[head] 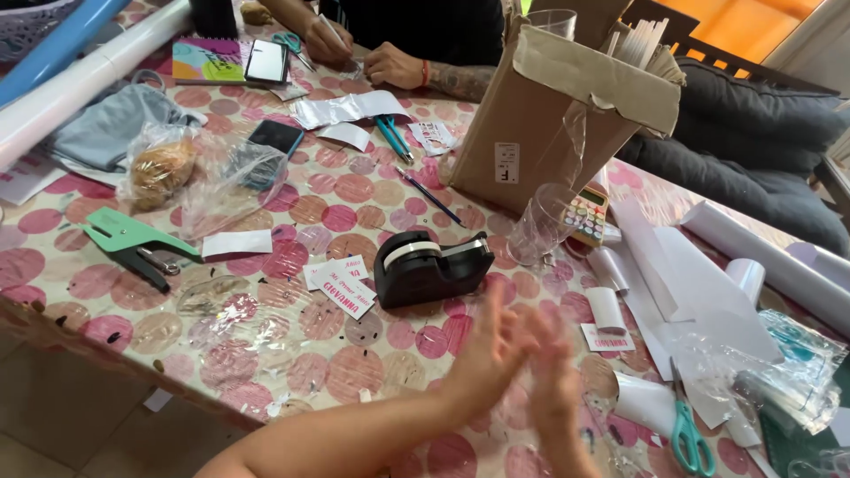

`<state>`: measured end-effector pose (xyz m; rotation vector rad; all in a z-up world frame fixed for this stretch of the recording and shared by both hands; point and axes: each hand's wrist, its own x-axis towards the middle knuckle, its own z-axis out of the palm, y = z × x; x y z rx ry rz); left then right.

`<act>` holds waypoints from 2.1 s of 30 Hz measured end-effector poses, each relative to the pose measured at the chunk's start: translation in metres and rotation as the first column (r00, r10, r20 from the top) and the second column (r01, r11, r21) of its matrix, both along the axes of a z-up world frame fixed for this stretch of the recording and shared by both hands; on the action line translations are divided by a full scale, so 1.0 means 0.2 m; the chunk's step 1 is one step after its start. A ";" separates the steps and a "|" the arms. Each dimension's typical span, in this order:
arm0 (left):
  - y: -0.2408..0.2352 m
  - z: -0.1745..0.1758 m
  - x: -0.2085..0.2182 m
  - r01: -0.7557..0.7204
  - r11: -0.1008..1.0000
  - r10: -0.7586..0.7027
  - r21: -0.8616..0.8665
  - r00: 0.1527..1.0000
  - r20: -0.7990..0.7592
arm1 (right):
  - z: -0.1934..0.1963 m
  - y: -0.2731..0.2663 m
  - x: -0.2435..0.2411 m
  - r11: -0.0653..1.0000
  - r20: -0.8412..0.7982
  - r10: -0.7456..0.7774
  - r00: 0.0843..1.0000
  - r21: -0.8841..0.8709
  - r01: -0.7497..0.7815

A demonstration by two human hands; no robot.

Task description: Peeling and applying decorative labels to clear plastic cups and cutting labels with scissors

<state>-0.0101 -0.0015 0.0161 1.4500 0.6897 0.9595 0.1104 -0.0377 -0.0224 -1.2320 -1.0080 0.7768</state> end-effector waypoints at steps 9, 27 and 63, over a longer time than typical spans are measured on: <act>0.08 -0.20 0.06 -0.053 0.998 0.055 -0.035 0.997 0.049 | -0.11 -0.01 0.06 0.989 0.534 -0.096 0.840 -0.042 0.139; 0.11 -0.22 0.07 -0.010 1.000 0.010 -0.023 1.000 0.012 | -0.04 -0.06 -0.04 0.982 0.305 -0.100 0.947 -0.122 0.143; 0.13 -0.27 0.05 0.356 0.908 -0.261 -0.221 0.893 0.367 | 0.07 -0.11 -0.01 0.956 0.525 -0.120 0.843 0.289 -0.044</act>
